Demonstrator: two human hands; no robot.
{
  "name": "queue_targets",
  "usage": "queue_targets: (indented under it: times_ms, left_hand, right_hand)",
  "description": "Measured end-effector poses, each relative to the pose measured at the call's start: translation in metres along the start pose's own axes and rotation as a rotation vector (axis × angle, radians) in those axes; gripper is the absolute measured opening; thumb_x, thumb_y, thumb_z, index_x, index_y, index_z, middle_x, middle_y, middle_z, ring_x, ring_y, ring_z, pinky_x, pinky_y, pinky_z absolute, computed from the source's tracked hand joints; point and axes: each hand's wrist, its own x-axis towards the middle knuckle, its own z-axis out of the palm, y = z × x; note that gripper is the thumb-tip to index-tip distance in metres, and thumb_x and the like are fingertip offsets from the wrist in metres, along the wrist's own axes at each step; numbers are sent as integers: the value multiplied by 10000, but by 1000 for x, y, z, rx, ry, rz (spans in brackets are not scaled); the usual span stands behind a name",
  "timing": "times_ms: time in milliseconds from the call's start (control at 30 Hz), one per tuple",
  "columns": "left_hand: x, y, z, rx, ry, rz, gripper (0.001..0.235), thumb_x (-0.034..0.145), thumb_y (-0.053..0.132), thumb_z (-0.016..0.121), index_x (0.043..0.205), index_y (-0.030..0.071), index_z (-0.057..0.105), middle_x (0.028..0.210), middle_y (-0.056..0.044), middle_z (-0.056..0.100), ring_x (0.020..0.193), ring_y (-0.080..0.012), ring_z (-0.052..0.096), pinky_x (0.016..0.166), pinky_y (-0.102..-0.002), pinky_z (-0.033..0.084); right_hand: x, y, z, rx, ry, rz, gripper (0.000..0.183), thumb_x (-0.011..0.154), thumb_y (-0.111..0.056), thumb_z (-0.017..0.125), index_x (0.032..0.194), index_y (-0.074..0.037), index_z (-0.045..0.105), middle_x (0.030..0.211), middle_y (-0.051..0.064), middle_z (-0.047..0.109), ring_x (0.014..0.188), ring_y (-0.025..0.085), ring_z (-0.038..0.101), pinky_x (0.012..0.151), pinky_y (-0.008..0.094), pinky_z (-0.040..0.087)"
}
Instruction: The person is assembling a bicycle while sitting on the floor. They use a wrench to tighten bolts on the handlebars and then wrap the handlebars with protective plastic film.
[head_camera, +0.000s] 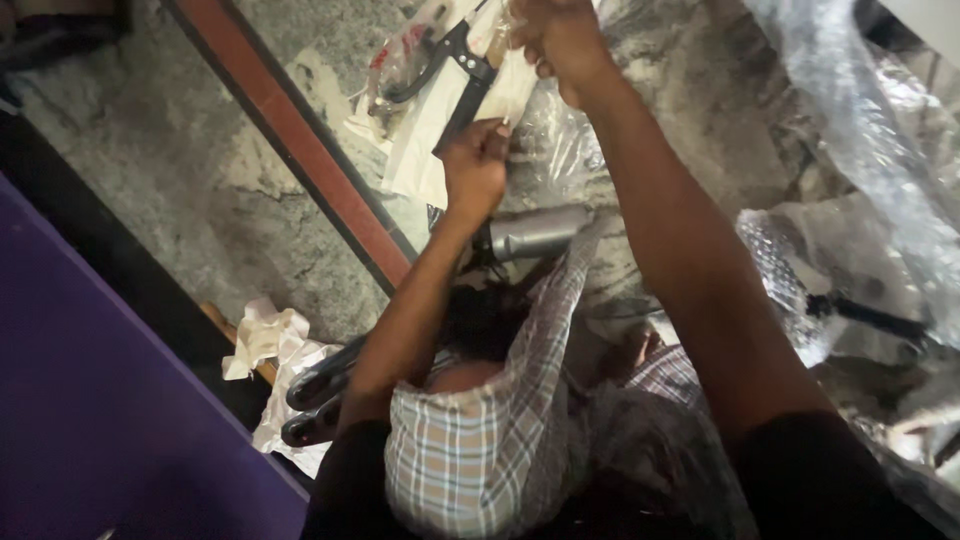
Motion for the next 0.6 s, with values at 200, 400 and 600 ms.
queue_targets:
  times_ms: [200, 400, 600]
  left_hand:
    - [2, -5, -7, 31, -50, -8, 231, 958, 122, 632, 1117, -3, 746, 826, -114, 728, 730, -157, 676, 693, -308, 527]
    - [-4, -17, -4, -147, -50, -119, 231, 963, 32, 606, 1143, -40, 732, 849, -51, 716, 732, -96, 639, 669, -256, 511]
    - [2, -30, -1, -361, -35, -179, 230, 950, -27, 605, 1151, -68, 708, 899, -12, 692, 765, -71, 615, 681, -233, 498]
  right_hand:
    - [17, -22, 11, 167, -180, 172, 124, 929, -206, 658, 1004, -109, 678, 743, 9, 668, 519, 58, 512, 414, 222, 338]
    - [21, -27, 22, -50, -67, 223, 288, 951, -326, 780, 896, -96, 615, 662, -10, 552, 477, 64, 446, 391, 234, 303]
    - [38, -17, 12, 145, -366, 191, 176, 982, -227, 722, 932, -73, 655, 715, -2, 581, 526, 60, 503, 421, 240, 339]
